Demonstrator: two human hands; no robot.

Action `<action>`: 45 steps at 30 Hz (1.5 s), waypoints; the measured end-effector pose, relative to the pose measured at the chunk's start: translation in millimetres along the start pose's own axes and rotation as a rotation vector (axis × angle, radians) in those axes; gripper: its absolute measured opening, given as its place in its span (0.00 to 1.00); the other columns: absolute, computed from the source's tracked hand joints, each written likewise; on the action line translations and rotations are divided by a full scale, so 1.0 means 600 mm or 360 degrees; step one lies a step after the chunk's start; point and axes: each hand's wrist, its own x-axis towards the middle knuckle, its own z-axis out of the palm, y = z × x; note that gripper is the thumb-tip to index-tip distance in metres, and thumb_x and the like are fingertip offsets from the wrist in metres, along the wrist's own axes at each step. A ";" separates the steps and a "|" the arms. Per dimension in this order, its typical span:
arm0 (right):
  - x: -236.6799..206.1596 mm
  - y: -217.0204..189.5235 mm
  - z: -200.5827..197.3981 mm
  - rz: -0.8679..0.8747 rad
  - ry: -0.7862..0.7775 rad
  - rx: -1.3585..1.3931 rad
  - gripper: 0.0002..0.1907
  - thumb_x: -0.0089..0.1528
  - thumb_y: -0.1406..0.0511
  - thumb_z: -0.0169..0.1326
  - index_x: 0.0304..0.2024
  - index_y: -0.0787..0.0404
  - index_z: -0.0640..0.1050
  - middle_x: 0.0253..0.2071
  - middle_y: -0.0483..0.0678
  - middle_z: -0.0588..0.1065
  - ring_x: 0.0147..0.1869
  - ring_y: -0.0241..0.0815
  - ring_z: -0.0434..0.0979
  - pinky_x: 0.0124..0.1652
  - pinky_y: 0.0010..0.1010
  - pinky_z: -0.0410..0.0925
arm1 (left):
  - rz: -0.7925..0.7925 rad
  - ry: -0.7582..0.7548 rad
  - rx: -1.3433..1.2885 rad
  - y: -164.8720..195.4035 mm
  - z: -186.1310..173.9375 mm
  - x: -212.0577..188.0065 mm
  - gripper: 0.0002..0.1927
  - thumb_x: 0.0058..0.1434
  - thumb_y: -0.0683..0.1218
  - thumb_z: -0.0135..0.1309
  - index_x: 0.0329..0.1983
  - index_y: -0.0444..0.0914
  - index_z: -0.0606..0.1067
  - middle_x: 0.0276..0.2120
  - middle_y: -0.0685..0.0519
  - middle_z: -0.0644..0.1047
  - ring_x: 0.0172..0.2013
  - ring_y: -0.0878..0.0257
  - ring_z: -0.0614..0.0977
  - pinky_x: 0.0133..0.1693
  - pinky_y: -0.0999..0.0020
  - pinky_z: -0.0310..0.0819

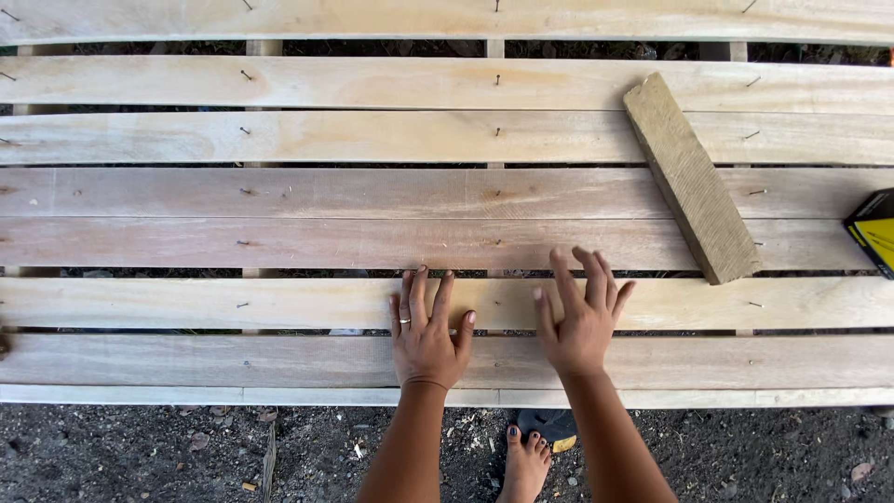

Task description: The person hammers nails into a slatted wooden frame lying on the ground, using a claw hammer by hand. They press and align the wooden slats with both hands between hammer strikes, working along the slats to fasten them to the frame.

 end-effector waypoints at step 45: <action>0.053 0.015 0.056 -0.0267 -0.0023 0.0431 0.18 0.68 0.68 0.53 0.61 0.55 0.77 0.59 0.47 0.75 0.66 0.49 0.74 0.64 0.44 0.65 | -0.0084 -0.0258 0.0149 -0.007 0.009 0.008 0.39 0.66 0.62 0.37 0.78 0.46 0.49 0.77 0.54 0.47 0.75 0.53 0.47 0.70 0.46 0.35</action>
